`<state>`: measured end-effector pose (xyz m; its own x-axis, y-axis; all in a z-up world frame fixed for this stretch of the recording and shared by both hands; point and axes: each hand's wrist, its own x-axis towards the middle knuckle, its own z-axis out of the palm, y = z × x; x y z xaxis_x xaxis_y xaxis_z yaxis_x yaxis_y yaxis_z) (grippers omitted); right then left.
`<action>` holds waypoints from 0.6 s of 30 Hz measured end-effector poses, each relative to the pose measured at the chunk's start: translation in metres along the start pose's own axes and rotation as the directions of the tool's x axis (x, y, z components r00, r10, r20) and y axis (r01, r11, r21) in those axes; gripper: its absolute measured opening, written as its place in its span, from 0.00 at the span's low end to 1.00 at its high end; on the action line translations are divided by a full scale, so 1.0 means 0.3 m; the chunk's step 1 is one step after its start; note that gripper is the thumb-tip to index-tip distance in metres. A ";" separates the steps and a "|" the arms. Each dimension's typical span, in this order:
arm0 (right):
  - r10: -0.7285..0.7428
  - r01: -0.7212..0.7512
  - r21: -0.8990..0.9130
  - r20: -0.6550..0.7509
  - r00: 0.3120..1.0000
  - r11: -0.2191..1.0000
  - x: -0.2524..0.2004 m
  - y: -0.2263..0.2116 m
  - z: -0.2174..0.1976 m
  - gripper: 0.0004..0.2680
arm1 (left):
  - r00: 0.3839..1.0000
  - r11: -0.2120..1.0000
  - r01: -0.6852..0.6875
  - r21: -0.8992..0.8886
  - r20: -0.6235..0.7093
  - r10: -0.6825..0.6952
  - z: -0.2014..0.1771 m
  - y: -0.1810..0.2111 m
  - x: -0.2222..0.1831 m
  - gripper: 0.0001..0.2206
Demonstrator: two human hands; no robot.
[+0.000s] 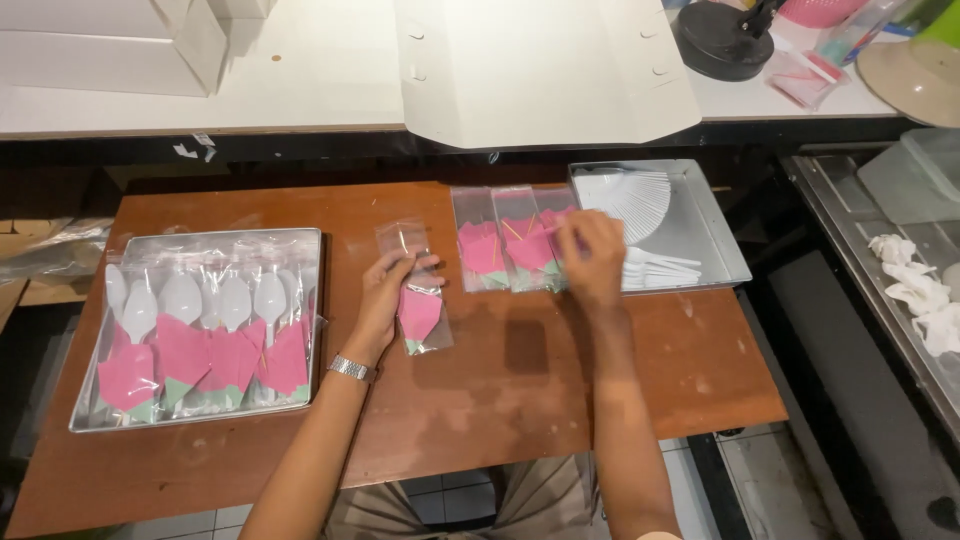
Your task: Packaging individual plastic spoons into plastic sleeves with decorative paper inserts
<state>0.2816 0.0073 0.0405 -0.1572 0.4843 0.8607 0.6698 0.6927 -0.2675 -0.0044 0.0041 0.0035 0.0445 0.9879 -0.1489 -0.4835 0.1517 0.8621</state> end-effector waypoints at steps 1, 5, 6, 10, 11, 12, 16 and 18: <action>0.192 -0.190 -0.126 0.005 0.981 0.974 -0.008 0.056 -0.055 0.01 | 1.000 1.000 0.006 0.026 0.018 -0.006 0.006 0.000 -0.005 0.11; 0.687 -0.558 -0.467 0.162 0.708 0.686 -0.114 0.217 -0.243 0.06 | 0.999 0.995 0.045 0.090 0.019 -0.047 0.066 0.019 -0.049 0.14; 0.685 -0.555 -0.469 0.162 0.710 0.687 -0.123 0.228 -0.254 0.06 | 0.999 0.995 0.044 0.086 0.020 -0.046 0.067 0.016 -0.050 0.14; 0.797 -0.616 -0.529 0.227 0.560 0.584 -0.151 0.261 -0.261 0.05 | 0.994 0.988 0.063 0.139 0.074 -0.074 0.065 0.000 -0.055 0.15; 0.804 -0.611 -0.546 0.231 0.548 0.573 -0.154 0.266 -0.249 0.03 | 0.992 0.987 0.070 0.144 0.098 -0.085 0.060 0.001 -0.053 0.15; 0.805 -0.612 -0.545 0.234 0.545 0.573 -0.164 0.269 -0.248 0.03 | 0.992 0.987 0.072 0.145 0.094 -0.087 0.062 0.001 -0.056 0.15; 0.784 -0.559 -0.602 0.193 0.591 0.570 -0.194 0.301 -0.239 0.01 | 0.991 0.985 0.054 0.165 0.112 -0.073 0.068 0.011 -0.067 0.16; 0.771 -0.537 -0.620 0.183 0.610 0.573 -0.197 0.305 -0.236 0.03 | 0.992 0.984 0.046 0.170 0.109 -0.065 0.055 -0.011 -0.055 0.17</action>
<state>0.4037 0.0042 -0.0041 0.2870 0.9274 0.2398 0.9177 -0.1944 -0.3466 0.0109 -0.0123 0.0113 0.1705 0.9737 -0.1509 -0.3254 0.2002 0.9242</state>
